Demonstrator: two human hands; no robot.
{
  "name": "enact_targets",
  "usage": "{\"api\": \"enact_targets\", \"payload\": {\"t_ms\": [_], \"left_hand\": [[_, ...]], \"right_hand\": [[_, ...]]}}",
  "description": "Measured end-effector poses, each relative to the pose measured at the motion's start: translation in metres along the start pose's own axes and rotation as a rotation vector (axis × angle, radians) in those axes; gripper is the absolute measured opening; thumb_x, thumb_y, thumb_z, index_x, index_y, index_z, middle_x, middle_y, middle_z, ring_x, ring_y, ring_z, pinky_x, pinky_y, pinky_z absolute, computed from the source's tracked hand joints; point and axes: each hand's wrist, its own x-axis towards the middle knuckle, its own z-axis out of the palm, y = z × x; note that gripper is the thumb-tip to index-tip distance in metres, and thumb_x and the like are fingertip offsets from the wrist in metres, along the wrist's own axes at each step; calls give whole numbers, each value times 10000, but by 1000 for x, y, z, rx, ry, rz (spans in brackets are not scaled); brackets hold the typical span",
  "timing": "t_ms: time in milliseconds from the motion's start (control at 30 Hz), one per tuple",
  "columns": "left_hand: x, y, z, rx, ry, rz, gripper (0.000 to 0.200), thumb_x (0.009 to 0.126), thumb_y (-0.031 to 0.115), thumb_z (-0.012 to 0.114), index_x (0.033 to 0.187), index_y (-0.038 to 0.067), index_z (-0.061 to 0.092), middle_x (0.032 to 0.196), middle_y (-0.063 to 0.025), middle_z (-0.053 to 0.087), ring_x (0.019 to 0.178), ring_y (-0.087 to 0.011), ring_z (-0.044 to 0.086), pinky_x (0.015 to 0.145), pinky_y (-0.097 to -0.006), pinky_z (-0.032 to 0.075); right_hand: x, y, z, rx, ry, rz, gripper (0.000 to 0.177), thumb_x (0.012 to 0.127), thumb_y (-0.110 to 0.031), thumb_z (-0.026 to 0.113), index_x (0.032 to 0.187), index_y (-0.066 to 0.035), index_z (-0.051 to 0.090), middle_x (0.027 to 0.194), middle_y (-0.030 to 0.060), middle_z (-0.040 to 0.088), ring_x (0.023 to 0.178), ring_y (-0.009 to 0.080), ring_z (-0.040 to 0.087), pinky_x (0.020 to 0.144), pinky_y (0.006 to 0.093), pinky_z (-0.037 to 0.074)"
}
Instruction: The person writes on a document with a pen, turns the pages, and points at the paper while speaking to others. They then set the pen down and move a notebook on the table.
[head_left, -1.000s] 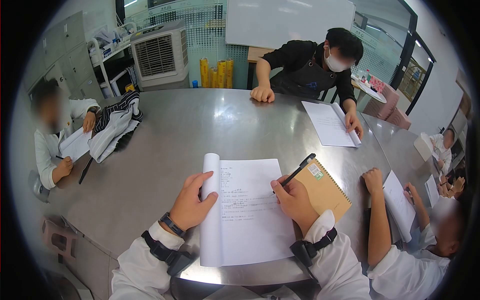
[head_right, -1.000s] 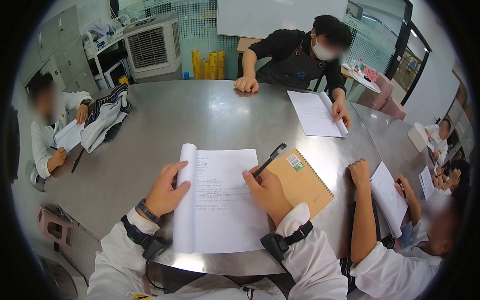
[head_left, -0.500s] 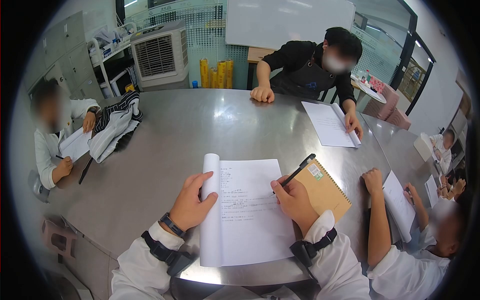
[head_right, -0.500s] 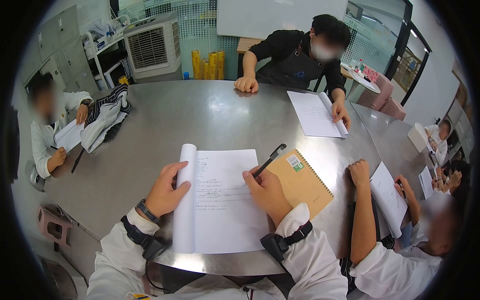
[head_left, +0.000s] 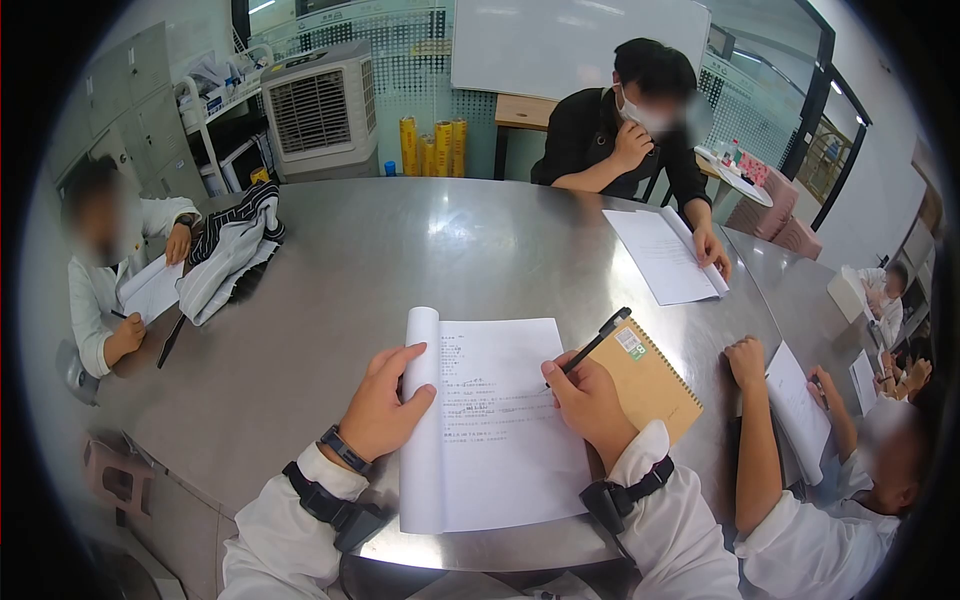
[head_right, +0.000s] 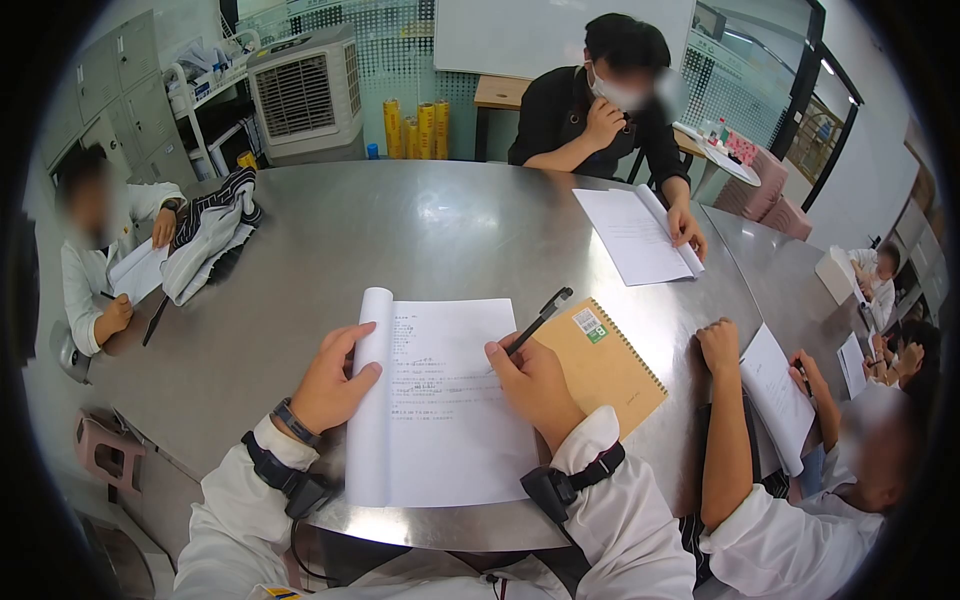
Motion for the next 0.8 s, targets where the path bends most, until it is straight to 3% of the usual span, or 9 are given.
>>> {"api": "enact_targets", "payload": {"t_ms": [800], "left_hand": [[-1, 1, 0, -3, 10, 12, 569, 959, 189, 699, 1485, 52, 532, 1490, -241, 466, 1193, -351, 619, 1005, -404, 543]], "right_hand": [[-2, -7, 0, 5, 11, 22, 278, 1045, -268, 674, 967, -2, 667, 680, 0, 607, 583, 80, 561, 553, 249, 432]]}}
